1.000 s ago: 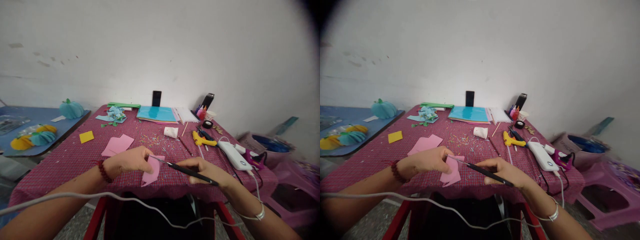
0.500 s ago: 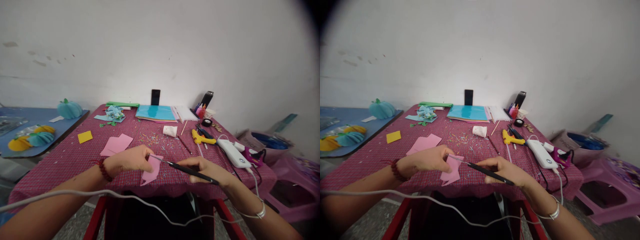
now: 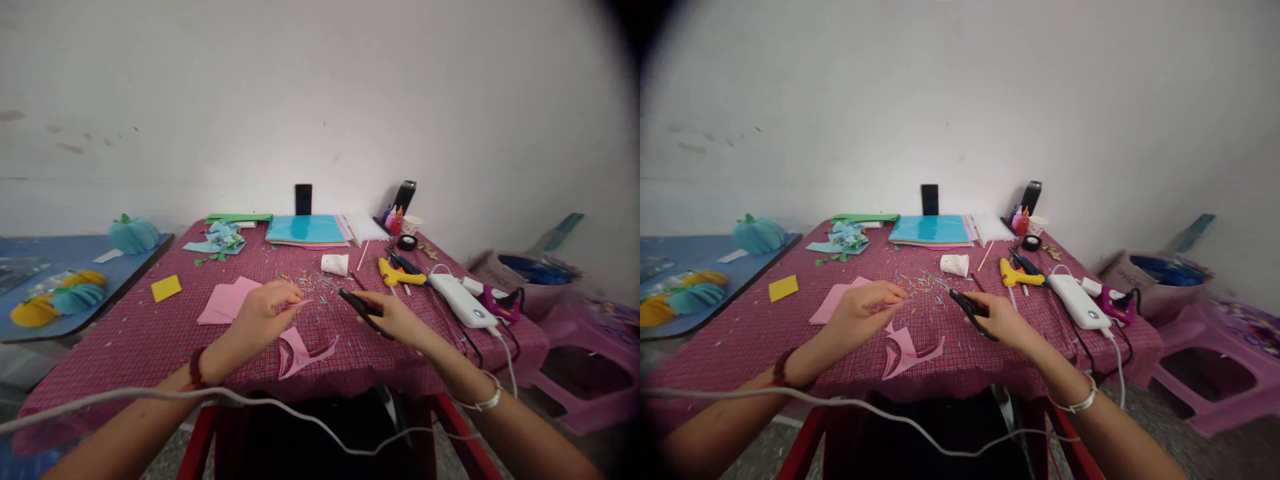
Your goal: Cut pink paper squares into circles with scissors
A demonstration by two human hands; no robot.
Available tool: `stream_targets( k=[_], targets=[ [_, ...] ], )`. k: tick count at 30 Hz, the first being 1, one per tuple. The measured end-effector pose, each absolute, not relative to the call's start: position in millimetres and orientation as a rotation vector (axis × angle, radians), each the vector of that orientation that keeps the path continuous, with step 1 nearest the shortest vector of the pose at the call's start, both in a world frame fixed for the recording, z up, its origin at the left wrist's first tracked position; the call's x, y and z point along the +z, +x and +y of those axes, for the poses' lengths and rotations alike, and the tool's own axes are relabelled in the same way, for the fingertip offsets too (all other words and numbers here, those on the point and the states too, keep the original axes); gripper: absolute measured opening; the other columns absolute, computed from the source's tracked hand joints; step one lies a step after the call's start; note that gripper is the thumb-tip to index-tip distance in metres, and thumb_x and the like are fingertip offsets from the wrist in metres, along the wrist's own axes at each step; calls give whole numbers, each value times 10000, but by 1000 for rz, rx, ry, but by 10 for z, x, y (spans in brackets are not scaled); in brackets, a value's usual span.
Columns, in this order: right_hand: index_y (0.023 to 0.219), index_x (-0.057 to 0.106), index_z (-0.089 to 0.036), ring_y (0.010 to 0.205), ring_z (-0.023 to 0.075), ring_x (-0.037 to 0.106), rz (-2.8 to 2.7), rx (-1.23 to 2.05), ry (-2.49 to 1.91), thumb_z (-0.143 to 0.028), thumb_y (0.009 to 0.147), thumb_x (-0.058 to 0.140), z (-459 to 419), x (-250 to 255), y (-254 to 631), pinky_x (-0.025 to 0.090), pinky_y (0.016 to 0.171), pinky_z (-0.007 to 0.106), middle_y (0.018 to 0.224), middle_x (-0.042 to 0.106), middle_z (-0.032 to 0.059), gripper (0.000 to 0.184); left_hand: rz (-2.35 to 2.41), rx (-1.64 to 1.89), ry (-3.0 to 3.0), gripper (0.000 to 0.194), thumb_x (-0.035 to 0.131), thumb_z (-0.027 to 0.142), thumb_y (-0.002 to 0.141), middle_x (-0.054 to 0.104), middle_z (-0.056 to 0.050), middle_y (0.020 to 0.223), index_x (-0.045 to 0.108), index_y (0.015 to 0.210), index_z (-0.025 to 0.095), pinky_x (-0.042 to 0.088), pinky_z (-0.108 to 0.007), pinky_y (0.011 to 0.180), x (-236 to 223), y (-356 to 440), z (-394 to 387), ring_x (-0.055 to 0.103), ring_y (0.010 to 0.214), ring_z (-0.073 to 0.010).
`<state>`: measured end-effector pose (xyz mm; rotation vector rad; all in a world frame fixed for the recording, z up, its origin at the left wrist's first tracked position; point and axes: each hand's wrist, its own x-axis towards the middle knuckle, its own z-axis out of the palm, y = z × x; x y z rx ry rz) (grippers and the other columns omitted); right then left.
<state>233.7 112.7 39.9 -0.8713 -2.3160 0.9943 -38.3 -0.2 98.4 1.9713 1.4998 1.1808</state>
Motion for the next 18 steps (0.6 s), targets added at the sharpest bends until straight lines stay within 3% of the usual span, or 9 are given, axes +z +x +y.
stream_targets(
  k=[3, 7, 18],
  targets=[
    [1281, 581, -210, 986, 257, 601, -2460, 541, -996, -141, 793, 570, 1128, 264, 2252, 455, 869, 384, 1115, 655, 110, 493, 1316, 1544, 2789, 230, 516, 43, 803, 715, -78, 1037, 655, 909, 192, 495, -387, 907, 1034, -416, -125, 617, 1048, -199],
    [1309, 541, -183, 1024, 241, 588, -2578, 388, -995, -111, 814, 548, 1038, 197, 2185, 444, 919, 358, 1131, 625, 117, 501, 1070, 1392, 3341, 245, 542, 24, 809, 702, -106, 1127, 629, 991, 163, 466, -441, 1007, 1104, -457, -241, 541, 1213, -217],
    [1292, 552, -187, 1021, 231, 573, -2634, 365, -906, -95, 829, 528, 984, 199, 2180, 438, 896, 366, 1130, 614, 114, 473, 1085, 1427, 3300, 248, 556, 25, 805, 715, -89, 1107, 641, 970, 189, 460, -410, 1015, 1040, -415, -219, 577, 1172, -196]
  ],
)
